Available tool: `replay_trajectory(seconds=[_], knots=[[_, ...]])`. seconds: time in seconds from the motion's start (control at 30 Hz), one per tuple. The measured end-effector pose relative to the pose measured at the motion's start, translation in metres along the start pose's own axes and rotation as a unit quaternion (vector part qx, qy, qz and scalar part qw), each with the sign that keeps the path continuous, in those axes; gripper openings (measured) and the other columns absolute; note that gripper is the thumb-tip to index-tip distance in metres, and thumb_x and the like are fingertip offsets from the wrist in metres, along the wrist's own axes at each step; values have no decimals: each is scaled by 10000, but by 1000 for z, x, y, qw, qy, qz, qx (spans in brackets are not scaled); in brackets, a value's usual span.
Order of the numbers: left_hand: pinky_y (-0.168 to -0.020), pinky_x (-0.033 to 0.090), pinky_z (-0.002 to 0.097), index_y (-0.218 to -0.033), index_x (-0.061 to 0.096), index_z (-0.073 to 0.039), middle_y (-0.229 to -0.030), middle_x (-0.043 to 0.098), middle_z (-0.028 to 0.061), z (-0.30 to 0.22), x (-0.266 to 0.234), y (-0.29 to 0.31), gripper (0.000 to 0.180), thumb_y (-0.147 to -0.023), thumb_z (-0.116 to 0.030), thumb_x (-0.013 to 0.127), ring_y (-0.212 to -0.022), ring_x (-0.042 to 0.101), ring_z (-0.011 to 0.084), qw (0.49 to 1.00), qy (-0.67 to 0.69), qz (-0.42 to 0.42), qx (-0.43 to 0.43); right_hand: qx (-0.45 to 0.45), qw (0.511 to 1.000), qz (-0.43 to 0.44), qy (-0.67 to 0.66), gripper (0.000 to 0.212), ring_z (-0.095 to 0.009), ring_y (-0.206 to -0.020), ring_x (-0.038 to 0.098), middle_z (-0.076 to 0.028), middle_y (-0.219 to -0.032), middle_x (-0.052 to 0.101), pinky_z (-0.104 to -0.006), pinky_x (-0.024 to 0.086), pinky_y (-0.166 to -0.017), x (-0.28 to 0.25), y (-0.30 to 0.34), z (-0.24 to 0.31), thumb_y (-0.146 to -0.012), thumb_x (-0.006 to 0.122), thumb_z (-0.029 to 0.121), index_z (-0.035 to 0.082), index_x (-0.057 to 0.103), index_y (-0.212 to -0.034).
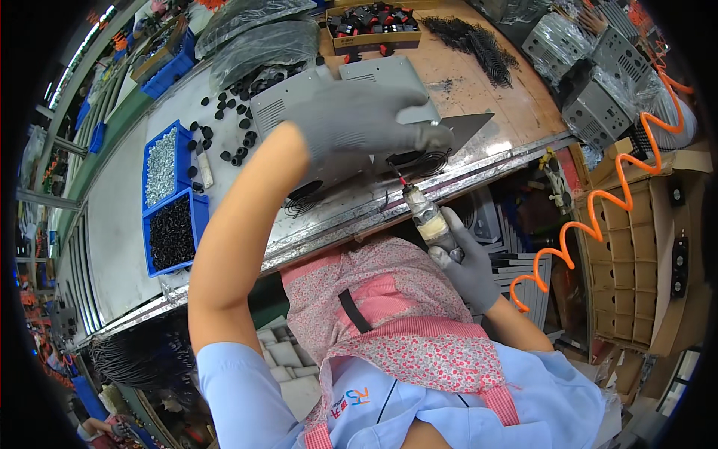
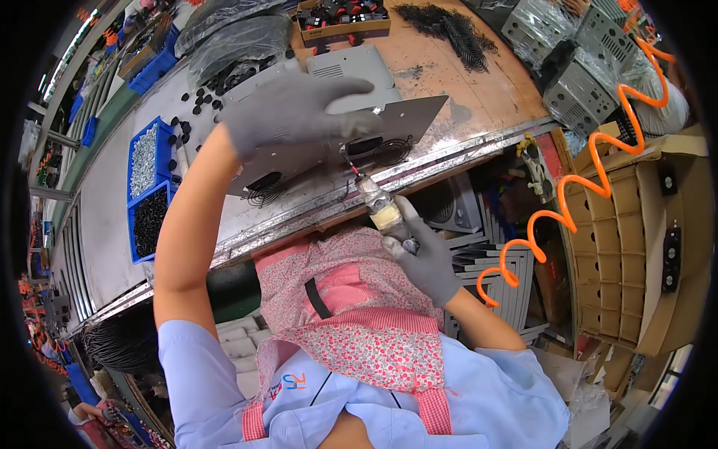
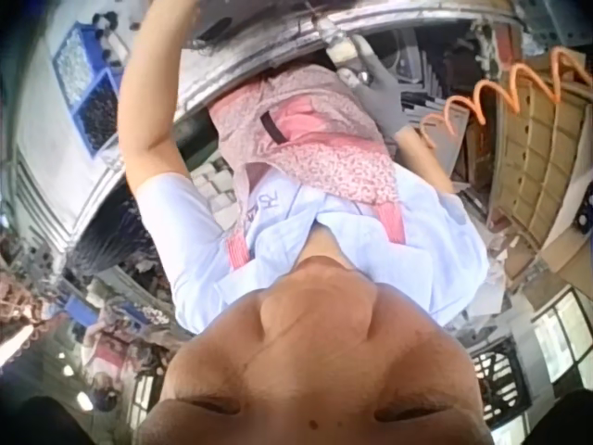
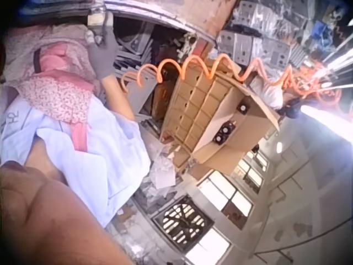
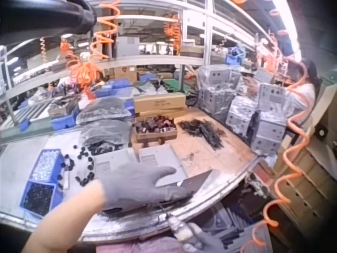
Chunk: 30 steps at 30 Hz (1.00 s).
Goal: Installing cooling fans into metal chassis using an air screwdriver.
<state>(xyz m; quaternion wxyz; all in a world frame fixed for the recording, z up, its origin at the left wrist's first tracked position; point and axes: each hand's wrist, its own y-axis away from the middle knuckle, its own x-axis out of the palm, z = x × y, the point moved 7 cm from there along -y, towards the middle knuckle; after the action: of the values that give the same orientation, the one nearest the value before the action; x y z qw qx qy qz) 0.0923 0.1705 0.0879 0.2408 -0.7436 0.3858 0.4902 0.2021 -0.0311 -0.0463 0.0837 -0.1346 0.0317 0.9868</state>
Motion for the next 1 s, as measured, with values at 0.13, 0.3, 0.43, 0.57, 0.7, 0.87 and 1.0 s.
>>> replay_trajectory(seconds=[0.13,0.3,0.43,0.57,0.7,0.87,1.0], knots=[[-983,427,371,-1273,561,-52,-1220,596,203,4,47,-34,907,-795,-800,379,-1161,555,340,973,-47,223,-36,10,999,-22,29,665,-55,-789,544,-57,-980,643,-214,461,-761,-2,-7,-1,-833,653,99,65,364,-1432],[-945,442,381,-1211,593,-13,-1127,633,206,12,58,-44,927,-796,-810,361,-1085,589,337,964,21,265,-25,15,1000,-12,-17,665,-43,-741,491,-30,-945,623,-195,442,-721,2,-12,-5,-837,644,95,33,352,-1431],[-897,455,414,-1167,623,-14,-896,696,192,19,63,-43,960,-788,-835,301,-987,643,276,966,57,249,-46,43,998,0,-56,644,-37,-770,494,-27,-998,594,-183,432,-704,13,-15,1,-879,592,69,30,302,-1453],[-901,451,432,-1228,583,-25,-1008,680,195,9,60,-35,912,-804,-800,357,-994,637,279,954,121,263,-76,116,987,15,-114,625,-58,-828,507,-52,-1087,563,-201,446,-735,20,-8,-2,-908,544,44,42,270,-1470],[-822,497,394,-1252,570,-30,-1078,660,201,3,44,-33,884,-797,-775,434,-903,661,266,960,157,223,-58,47,995,-11,-82,612,-63,-803,507,-39,-1046,569,-205,447,-716,19,-11,-12,-901,544,68,51,300,-1461],[-749,529,348,-1264,570,-53,-1105,648,206,9,41,-35,877,-778,-776,473,-866,673,251,964,197,174,-34,87,995,15,-56,622,-73,-784,546,-59,-1016,598,-218,469,-713,16,-10,-2,-889,568,109,70,321,-1457],[-695,549,368,-1235,598,-78,-1048,658,200,16,26,-39,892,-743,-811,471,-857,675,243,975,165,142,-49,33,997,58,-47,632,-70,-791,561,-64,-1015,615,-211,470,-697,24,-3,9,-884,583,77,82,321,-1460]])
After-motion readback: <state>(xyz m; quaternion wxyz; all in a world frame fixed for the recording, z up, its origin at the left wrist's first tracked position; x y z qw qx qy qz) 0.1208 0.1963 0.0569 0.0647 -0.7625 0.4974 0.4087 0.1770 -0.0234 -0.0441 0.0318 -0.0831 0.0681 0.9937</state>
